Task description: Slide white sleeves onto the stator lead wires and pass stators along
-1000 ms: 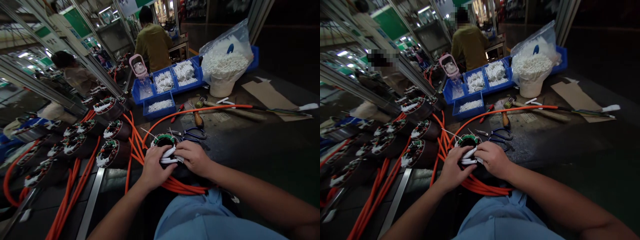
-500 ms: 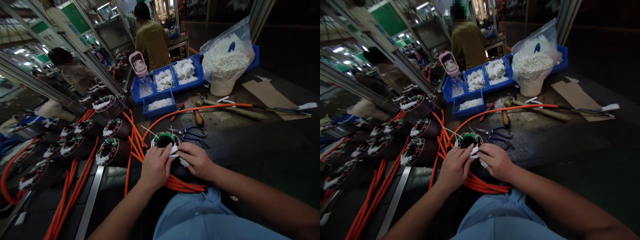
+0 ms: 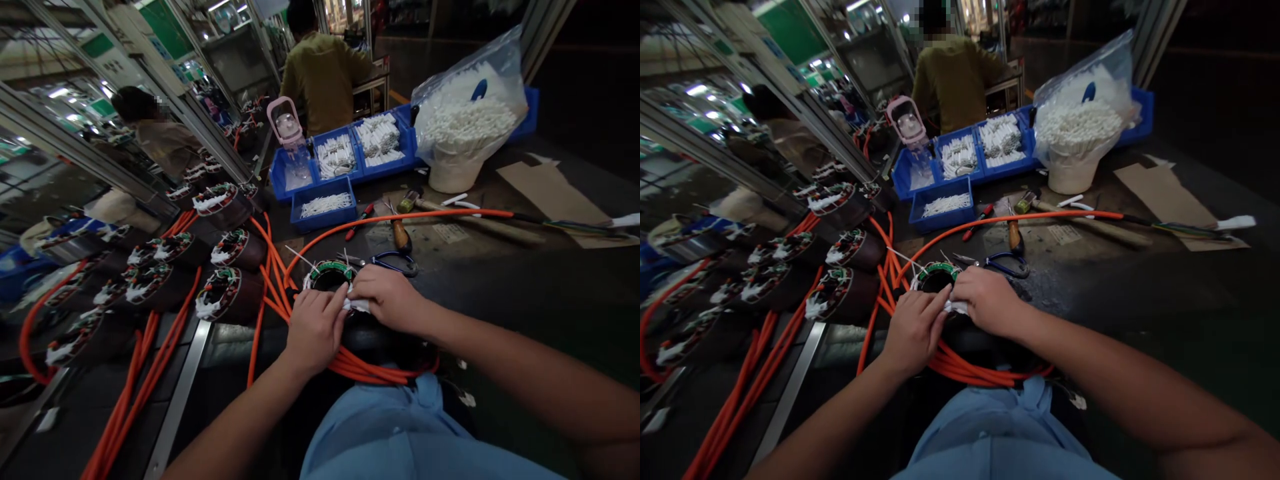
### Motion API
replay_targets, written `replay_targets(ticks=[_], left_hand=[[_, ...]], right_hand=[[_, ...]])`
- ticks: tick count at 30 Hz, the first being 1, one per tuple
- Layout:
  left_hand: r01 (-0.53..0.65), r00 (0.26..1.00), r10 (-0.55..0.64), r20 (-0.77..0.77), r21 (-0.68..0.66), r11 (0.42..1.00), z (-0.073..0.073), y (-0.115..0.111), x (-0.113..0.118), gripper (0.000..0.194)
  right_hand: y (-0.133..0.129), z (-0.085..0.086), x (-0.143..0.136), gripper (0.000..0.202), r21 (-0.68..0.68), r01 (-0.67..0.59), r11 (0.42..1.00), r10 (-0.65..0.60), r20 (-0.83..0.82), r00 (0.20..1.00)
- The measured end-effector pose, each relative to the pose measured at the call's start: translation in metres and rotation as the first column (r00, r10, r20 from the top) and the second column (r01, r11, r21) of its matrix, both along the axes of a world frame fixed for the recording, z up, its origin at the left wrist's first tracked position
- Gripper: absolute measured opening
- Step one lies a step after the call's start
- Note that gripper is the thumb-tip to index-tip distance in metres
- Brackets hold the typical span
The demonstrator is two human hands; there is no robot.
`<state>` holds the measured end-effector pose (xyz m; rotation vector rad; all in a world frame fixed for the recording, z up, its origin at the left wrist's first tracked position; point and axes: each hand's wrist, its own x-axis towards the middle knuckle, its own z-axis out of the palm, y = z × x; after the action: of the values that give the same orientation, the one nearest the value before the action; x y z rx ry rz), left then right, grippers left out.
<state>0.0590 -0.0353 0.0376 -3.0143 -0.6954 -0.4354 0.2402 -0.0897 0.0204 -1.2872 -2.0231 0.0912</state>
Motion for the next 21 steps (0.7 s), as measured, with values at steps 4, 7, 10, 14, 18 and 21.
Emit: replay_targets(ticks=[4,7,10,14,18,21], left_hand=[[-0.037,0.998,0.039,-0.046,0.046,0.998,0.005,-0.005,0.004,0.039],[-0.048,0.996,0.053,-0.073,0.07,0.996,0.007,-0.007,0.005,0.039],[-0.053,0.996,0.058,-0.074,0.072,0.996,0.007,-0.007,0.004,0.037],[-0.041,0.998,0.044,-0.039,0.075,0.996,0.004,-0.004,0.004,0.037],[-0.025,1.0,0.025,-0.005,0.083,0.996,0.002,-0.002,0.003,0.037],[-0.018,1.0,0.017,0.005,0.085,0.996,0.003,-0.002,0.004,0.037]], right_hand=[[-0.007,0.0,-0.012,0.025,0.083,0.031,0.996,-0.042,0.135,0.99],[-0.002,0.003,0.004,0.02,0.007,-0.115,0.993,0.114,0.051,0.992],[0.023,0.015,0.065,0.017,-0.084,-0.013,0.996,0.005,-0.092,0.996],[0.058,0.041,0.183,0.035,-0.038,0.769,0.638,-0.764,-0.156,0.626],[0.067,0.052,0.256,0.04,0.064,0.974,0.216,-0.969,0.135,0.206],[0.064,0.053,0.266,0.029,0.112,0.951,0.287,-0.906,0.354,0.232]])
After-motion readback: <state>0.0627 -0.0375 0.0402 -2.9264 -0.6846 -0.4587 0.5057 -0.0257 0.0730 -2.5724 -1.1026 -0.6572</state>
